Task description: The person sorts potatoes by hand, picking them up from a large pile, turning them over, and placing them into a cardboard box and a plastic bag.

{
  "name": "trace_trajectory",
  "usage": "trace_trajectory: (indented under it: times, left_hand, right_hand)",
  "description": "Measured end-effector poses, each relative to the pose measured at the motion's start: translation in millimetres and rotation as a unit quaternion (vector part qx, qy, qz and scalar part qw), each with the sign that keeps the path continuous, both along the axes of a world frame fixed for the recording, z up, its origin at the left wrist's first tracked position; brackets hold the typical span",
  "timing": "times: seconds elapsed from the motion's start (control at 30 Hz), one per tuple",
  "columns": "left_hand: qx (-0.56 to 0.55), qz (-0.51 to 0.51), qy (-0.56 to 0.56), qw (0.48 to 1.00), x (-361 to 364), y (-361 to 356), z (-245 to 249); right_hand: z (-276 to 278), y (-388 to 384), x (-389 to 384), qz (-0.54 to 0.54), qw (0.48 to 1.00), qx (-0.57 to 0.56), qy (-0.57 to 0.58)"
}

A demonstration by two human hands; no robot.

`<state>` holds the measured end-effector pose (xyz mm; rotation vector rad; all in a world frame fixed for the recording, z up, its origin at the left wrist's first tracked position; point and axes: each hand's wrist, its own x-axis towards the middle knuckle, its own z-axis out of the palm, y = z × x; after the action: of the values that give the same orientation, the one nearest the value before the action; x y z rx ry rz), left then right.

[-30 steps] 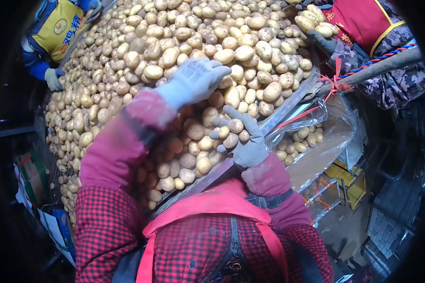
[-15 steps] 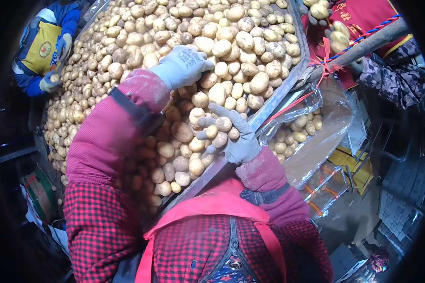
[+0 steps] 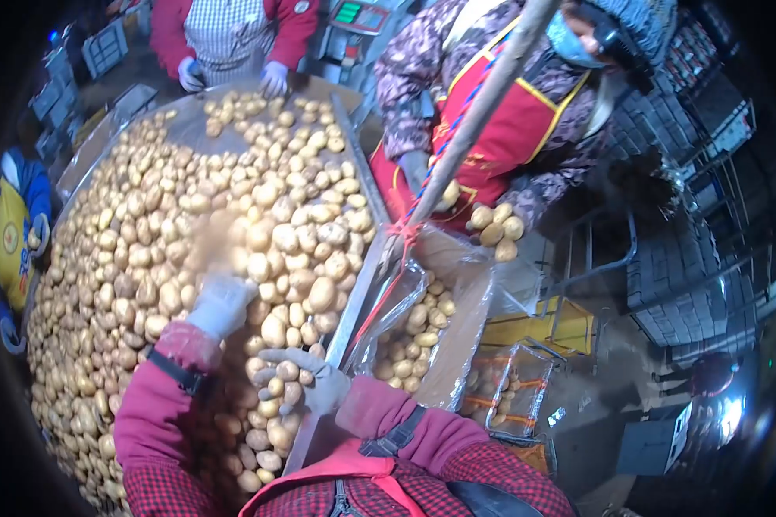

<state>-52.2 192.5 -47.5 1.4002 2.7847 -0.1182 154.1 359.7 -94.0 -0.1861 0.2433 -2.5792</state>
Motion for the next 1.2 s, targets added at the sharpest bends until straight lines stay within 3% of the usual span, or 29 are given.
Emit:
trace_trajectory:
  times: [0.03, 0.07, 0.1, 0.17, 0.23, 0.27, 0.33, 0.37, 0.47, 0.5, 0.53, 0.57, 0.6, 0.63, 0.67, 0.7, 0.73, 0.8, 0.83, 0.87, 0.9, 0.93, 0.97, 1.0, 1.1, 1.13, 1.2]
  left_hand:
    - [0.023, 0.007, 0.001, 1.000, 1.8, -2.6, 3.2]
    - [0.042, 0.015, -0.003, 0.999, 4.5, -5.6, 5.9]
    - [0.045, 0.009, 0.000, 0.999, 9.9, -8.7, 8.5]
    - [0.258, 0.049, -0.049, 0.964, 24.7, -17.7, 15.1]
    - [0.322, 0.077, -0.090, 0.939, 51.6, -26.1, 29.8]
    - [0.382, 0.112, -0.131, 0.908, 66.3, -30.4, 38.5]
    - [0.415, 0.079, -0.145, 0.895, 90.1, -37.8, 55.6]
    - [0.424, 0.073, -0.166, 0.887, 102.4, -39.3, 64.1]
    - [0.408, 0.083, -0.195, 0.888, 131.3, -45.9, 68.1]
    - [0.397, 0.051, -0.183, 0.898, 135.9, -48.6, 65.4]
    - [0.410, 0.032, -0.187, 0.892, 138.2, -48.4, 65.1]
    - [0.383, 0.033, -0.188, 0.904, 142.2, -52.9, 63.7]
    - [0.368, 0.030, -0.184, 0.911, 147.4, -60.6, 59.6]
    - [0.354, 0.027, -0.187, 0.916, 153.0, -64.9, 61.0]
    - [0.352, 0.029, -0.186, 0.917, 158.9, -66.4, 57.9]
    - [0.346, 0.047, -0.222, 0.910, 165.7, -68.8, 62.1]
    - [0.317, 0.063, -0.223, 0.920, 170.4, -74.4, 44.0]
    - [0.321, 0.074, -0.233, 0.915, 172.9, -75.4, 46.5]
    - [0.320, 0.074, -0.230, 0.916, 171.8, -78.0, 47.2]
    - [0.337, 0.095, -0.205, 0.914, 174.8, -82.8, 48.4]
    - [0.354, 0.116, -0.184, 0.910, 178.4, -87.9, 49.8]
    - [0.312, 0.149, -0.145, 0.927, 182.4, -94.5, 56.9]
    - [0.249, 0.136, -0.110, 0.953, 184.6, -103.8, 55.7]
    - [0.184, 0.120, -0.076, 0.973, 187.0, -113.6, 53.6]
    - [0.131, 0.060, -0.079, 0.986, 185.2, -118.7, 28.8]
    - [0.129, 0.028, -0.081, 0.988, 179.2, -116.8, 24.8]
    - [0.128, 0.033, -0.088, 0.987, 155.8, -101.5, 27.2]
  right_hand:
    - [-12.0, -1.4, -1.5, 0.015, 0.998, -0.028, -0.050]
    - [-3.1, -1.4, 3.8, -0.045, 0.990, 0.121, 0.051]
    - [-6.6, -1.3, 4.2, -0.044, 0.987, 0.137, 0.065]
    - [-8.0, -1.3, 5.0, -0.050, 0.984, 0.153, 0.079]
    - [-1.2, -2.4, 7.0, -0.056, 0.928, 0.343, 0.130]
    - [11.1, -0.6, 5.0, -0.061, 0.929, 0.341, 0.131]
    - [41.9, 5.0, -5.3, 0.097, 0.976, 0.178, -0.085]
    - [36.9, -4.9, -3.2, 0.055, 0.976, 0.204, -0.060]
    - [17.6, -20.1, -8.8, 0.041, 0.982, 0.175, -0.054]
    - [10.3, -20.5, -2.3, 0.038, 0.974, 0.215, -0.061]
    - [4.1, -25.7, -1.6, 0.042, 0.976, 0.179, -0.114]
    - [-0.5, -34.1, 17.7, -0.103, 0.942, 0.318, -0.005]
    - [-8.8, -21.3, 18.0, -0.031, 0.958, 0.279, 0.054]
    - [3.8, -19.0, 17.3, 0.001, 0.939, 0.330, 0.094]
    - [45.0, -25.2, 5.4, 0.112, 0.945, 0.301, -0.059]
    - [33.1, -22.9, 10.6, 0.102, 0.945, 0.309, -0.006]
    - [25.8, -25.2, 6.4, 0.165, 0.964, 0.142, -0.155]
    - [43.2, -25.6, 6.0, 0.128, 0.955, 0.261, -0.057]
    - [-10.6, -22.6, 7.9, 0.102, 0.962, 0.081, -0.238]
    - [7.1, -22.8, 2.6, 0.103, 0.962, 0.081, -0.239]
    - [41.4, -23.3, -5.1, 0.079, 0.962, 0.158, -0.207]
    - [62.6, -22.8, -10.3, 0.057, 0.955, 0.234, -0.175]
    - [64.4, -9.8, -13.4, 0.087, 0.969, 0.165, -0.163]
    - [55.7, -4.1, -17.2, 0.068, 0.962, 0.234, -0.120]
    - [38.8, 6.7, -30.3, 0.029, 0.983, 0.052, -0.172]
    - [35.3, 11.5, -30.8, -0.017, 0.981, 0.118, -0.154]
    - [14.3, 19.9, -39.7, -0.015, 0.994, 0.007, -0.107]
